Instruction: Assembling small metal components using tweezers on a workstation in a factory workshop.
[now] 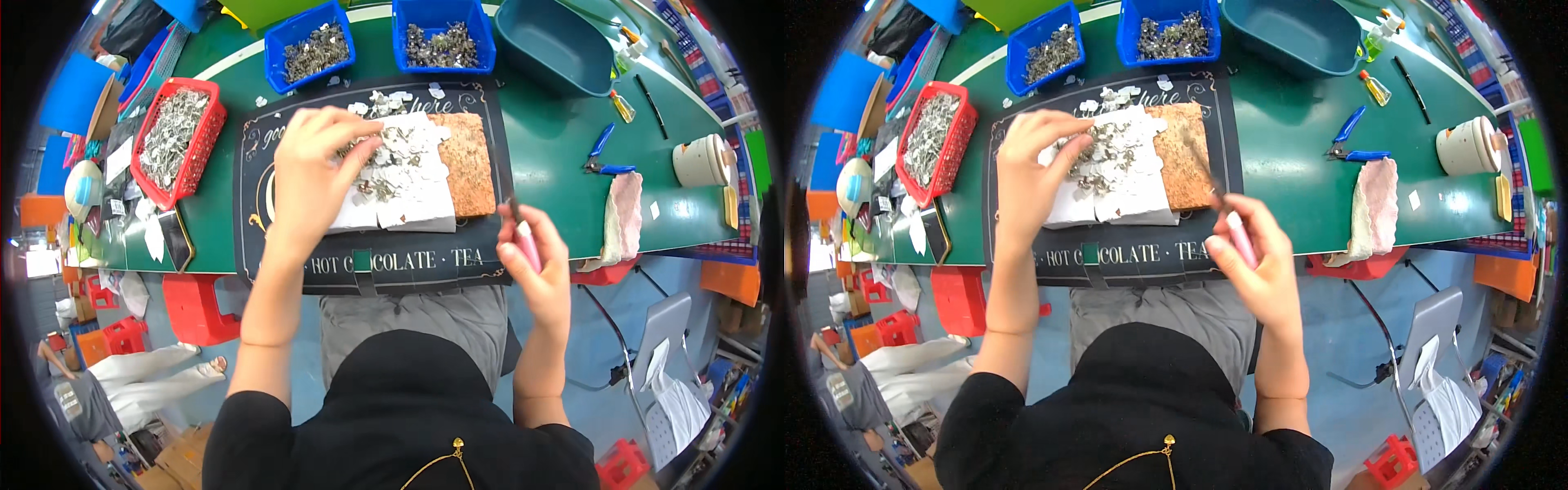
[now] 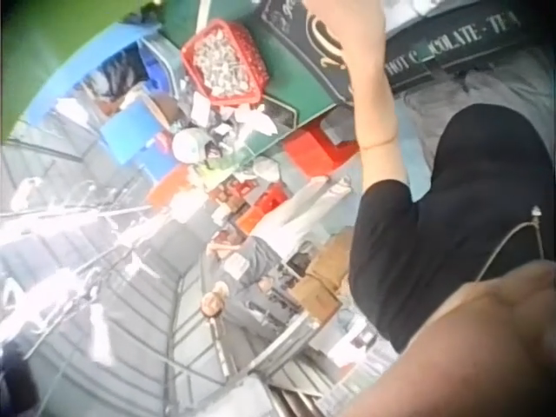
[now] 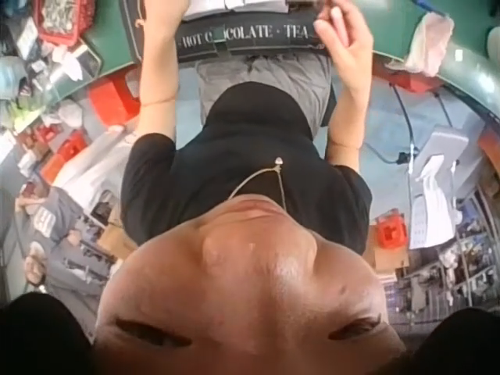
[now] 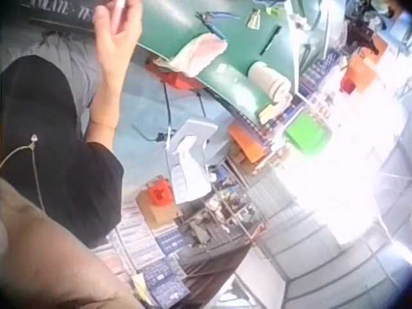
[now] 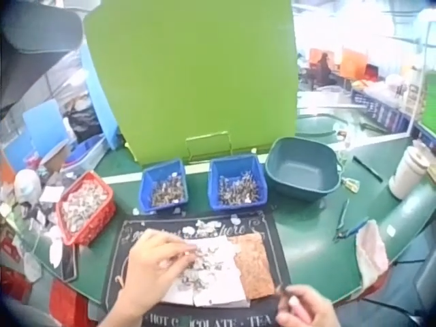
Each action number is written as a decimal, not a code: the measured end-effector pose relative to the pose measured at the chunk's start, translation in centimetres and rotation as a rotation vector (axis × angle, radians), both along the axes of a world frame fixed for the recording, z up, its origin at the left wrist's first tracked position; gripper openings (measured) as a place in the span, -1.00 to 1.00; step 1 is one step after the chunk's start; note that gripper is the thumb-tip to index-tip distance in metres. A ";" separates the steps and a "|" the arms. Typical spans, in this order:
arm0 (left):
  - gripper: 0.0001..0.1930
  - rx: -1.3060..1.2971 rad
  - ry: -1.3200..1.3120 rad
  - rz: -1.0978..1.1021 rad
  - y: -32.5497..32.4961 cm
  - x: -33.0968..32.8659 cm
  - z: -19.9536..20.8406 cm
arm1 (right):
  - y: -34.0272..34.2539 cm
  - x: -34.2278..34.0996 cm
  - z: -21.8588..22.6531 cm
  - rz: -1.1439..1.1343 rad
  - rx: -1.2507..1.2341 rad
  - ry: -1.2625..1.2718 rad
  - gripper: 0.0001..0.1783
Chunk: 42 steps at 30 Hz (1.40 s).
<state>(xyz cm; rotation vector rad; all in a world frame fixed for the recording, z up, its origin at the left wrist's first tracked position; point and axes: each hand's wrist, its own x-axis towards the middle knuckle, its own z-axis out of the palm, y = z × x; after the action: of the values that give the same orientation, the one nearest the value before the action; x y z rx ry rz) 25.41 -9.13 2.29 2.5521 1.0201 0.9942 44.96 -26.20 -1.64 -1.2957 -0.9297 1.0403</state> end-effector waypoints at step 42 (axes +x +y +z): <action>-0.55 -0.554 -0.353 -0.053 0.6 -2.3 -2.0 | 11.9 -8.4 4.0 -0.046 0.441 -0.382 -0.67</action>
<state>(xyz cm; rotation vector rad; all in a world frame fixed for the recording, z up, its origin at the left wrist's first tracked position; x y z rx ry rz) 23.09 -8.49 0.31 1.8696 0.9539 0.9399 36.61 -14.28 2.33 -1.1486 -1.3248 0.5126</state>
